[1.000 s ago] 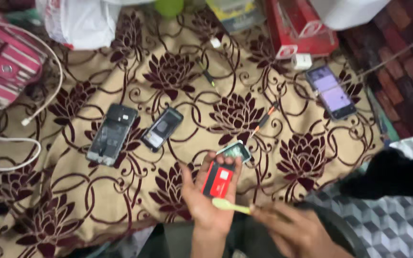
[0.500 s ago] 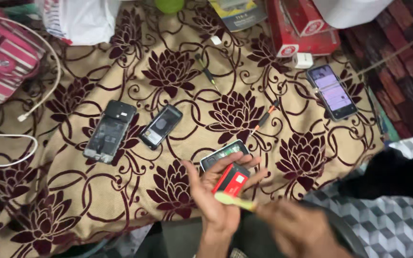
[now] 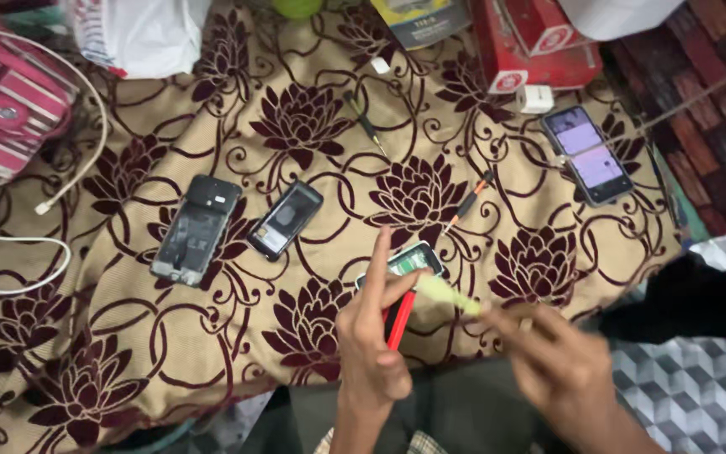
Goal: The person disassembles a mobile phone, removes the back cover, and uses a screwdriver and a brush to clean the internal components. The person then inserts a battery and reassembles the phone by securing the back cover with screws.
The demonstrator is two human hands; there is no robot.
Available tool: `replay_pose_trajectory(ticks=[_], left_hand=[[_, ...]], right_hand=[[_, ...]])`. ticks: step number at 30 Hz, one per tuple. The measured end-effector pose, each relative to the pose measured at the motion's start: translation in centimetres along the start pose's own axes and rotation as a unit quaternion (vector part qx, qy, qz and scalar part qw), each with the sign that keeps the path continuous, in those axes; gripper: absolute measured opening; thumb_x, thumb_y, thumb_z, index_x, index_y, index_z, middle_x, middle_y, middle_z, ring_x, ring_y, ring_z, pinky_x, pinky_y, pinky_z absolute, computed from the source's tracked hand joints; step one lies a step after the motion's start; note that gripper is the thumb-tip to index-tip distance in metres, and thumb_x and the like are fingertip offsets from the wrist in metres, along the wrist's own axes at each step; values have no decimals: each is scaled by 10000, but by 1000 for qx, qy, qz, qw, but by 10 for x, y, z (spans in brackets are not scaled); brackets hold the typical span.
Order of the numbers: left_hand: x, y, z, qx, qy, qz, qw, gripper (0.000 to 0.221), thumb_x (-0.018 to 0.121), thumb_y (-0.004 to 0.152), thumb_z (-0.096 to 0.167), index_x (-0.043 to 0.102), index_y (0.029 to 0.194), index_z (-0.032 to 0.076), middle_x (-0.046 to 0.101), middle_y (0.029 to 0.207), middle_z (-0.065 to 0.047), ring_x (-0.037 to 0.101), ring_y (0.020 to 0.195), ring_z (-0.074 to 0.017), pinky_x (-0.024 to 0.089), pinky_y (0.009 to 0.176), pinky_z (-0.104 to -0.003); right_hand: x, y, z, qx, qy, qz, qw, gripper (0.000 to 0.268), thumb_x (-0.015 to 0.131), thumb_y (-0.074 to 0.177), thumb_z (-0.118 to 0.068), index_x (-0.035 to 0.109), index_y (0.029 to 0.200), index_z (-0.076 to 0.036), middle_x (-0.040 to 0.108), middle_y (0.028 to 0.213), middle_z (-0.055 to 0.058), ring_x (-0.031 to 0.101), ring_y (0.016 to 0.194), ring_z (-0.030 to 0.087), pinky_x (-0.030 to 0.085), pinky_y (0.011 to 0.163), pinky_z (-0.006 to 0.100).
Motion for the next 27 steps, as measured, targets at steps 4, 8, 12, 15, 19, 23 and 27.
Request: replay_pose_trajectory(ticks=[4,8,12,15,19,23,27], left_hand=[[-3,0,-1,-16,-38,11,999,1272,-36,862,921,315,1606,-49,820,1022,-174,712,649,-190,597,725,-348],[3,-2,-1,-16,-50,11,999,1279,-34,858,923,335,1599,-52,841,1014,-164,673,650,-181,560,660,-336],[-2,-1,3,-3,-67,7,998,1205,32,917,880,354,1584,-70,829,1022,-168,715,741,-224,579,732,-328],[-2,-15,4,2,-54,-14,998,1063,113,1025,791,378,1570,-82,820,1083,-172,811,962,-273,611,929,-362],[12,-3,4,-23,-49,-7,998,935,87,1066,675,458,1535,-44,828,1076,-138,775,1030,-280,581,1002,-386],[18,-14,20,22,7,-38,999,910,98,1102,650,328,1590,-83,777,1249,-190,725,1184,-337,576,1018,-402],[14,-23,13,-43,-127,-27,991,1006,63,1023,707,294,1611,-76,729,1345,-215,752,1107,-283,573,972,-391]], right_hand=[[21,-7,-10,-107,0,-45,993,525,703,702,18,741,1189,-177,736,990,63,727,693,182,576,541,315],[22,-21,12,-29,2,13,999,496,688,719,-3,744,1173,-195,741,977,62,737,712,201,585,561,321],[20,-4,7,-59,11,25,998,452,689,759,-5,740,1169,-188,747,987,70,756,765,210,600,615,313],[10,-11,-17,18,80,54,995,387,725,839,34,722,1192,-124,758,1047,92,791,881,194,627,734,275],[14,16,-21,106,279,74,952,505,837,751,-24,671,1227,-45,775,991,94,773,868,150,615,779,262],[57,1,14,322,487,40,811,566,753,786,80,618,1336,57,791,926,146,771,797,176,647,710,273],[72,-7,34,320,513,-11,797,493,784,763,109,610,1224,81,764,886,124,754,796,161,631,737,251]])
Point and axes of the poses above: each hand's wrist, its own y-axis towards the middle knuckle, its own x-axis out of the palm, z = x × y, the point moved 6 cm from there along y, towards the middle knuckle
